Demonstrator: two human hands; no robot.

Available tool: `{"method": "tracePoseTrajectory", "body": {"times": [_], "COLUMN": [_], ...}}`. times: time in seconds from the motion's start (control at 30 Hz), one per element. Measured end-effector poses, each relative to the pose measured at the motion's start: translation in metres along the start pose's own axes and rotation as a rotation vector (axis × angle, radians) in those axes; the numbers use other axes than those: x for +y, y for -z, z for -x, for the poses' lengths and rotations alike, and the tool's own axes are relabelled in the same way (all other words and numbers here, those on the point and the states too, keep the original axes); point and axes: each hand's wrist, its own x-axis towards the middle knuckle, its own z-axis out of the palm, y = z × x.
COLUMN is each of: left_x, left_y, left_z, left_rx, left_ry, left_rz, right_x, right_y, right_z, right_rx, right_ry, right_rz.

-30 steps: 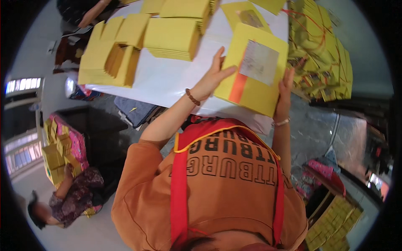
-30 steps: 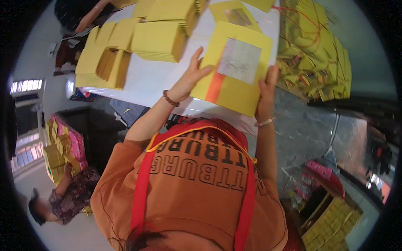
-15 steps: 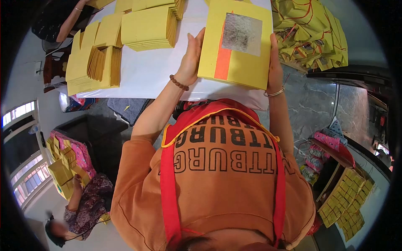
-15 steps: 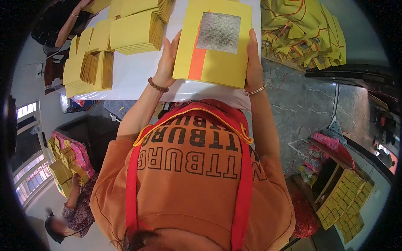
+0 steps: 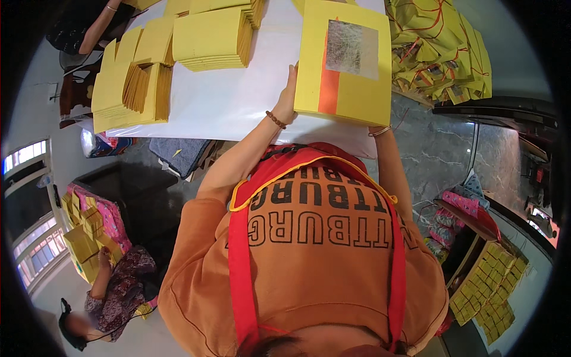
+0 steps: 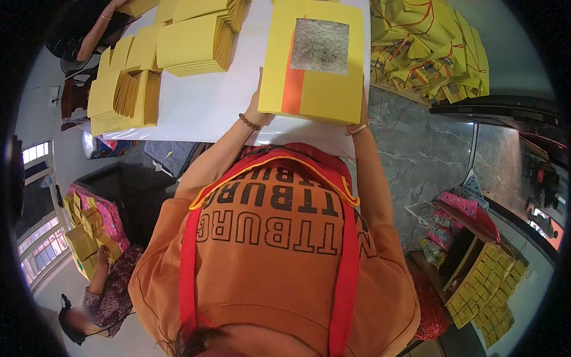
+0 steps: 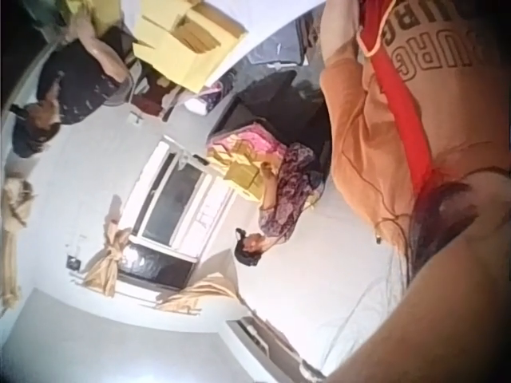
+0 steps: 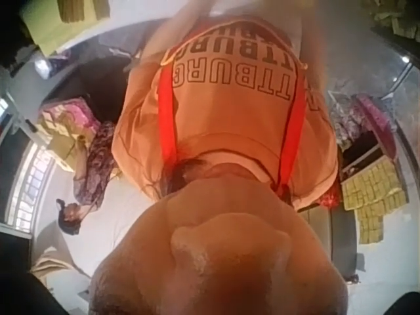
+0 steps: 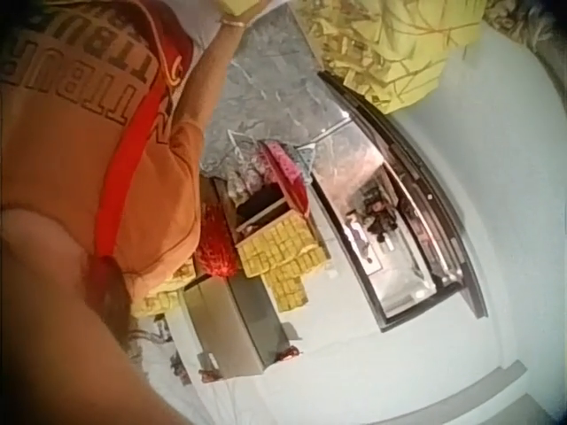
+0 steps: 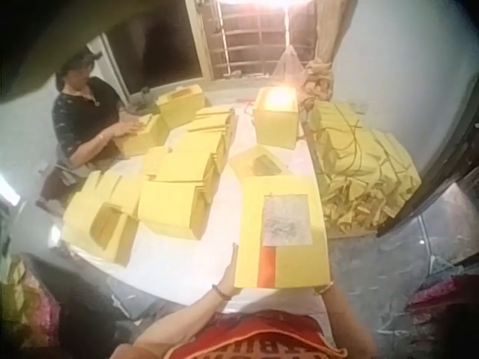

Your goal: Folding and stacking sheets of yellow ceremonial joss paper.

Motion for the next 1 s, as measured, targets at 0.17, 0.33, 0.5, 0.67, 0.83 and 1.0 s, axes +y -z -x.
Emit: {"method": "tracePoseTrajectory", "body": {"times": [0.17,0.33,0.5,0.67,0.83,1.0], "left_x": [0.001,0.003,0.006,0.012,0.021,0.044], "left_y": [-0.015,-0.014,-0.011,-0.023,-0.005,0.001], "left_z": [0.002,0.007,0.008,0.006,0.000,-0.002], "left_rx": [0.015,0.082,0.058,-0.040,0.030,-0.064], "left_ry": [-0.023,0.045,0.002,-0.141,-0.059,-0.146], "left_rz": [-0.076,-0.057,-0.063,-0.476,-0.254,-0.186], "right_x": [0.001,0.007,0.013,0.024,-0.034,-0.088], "right_y": [0.030,0.019,0.021,0.094,-0.037,-0.092], "right_z": [-0.009,-0.005,-0.004,-0.019,0.009,0.034], "right_rx": [-0.053,0.015,-0.111,-0.130,-0.049,-0.116], "right_ry": [0.191,0.211,0.410,0.547,0.205,0.390], "right_rz": [0.340,0.269,0.672,1.119,0.146,0.443]}}
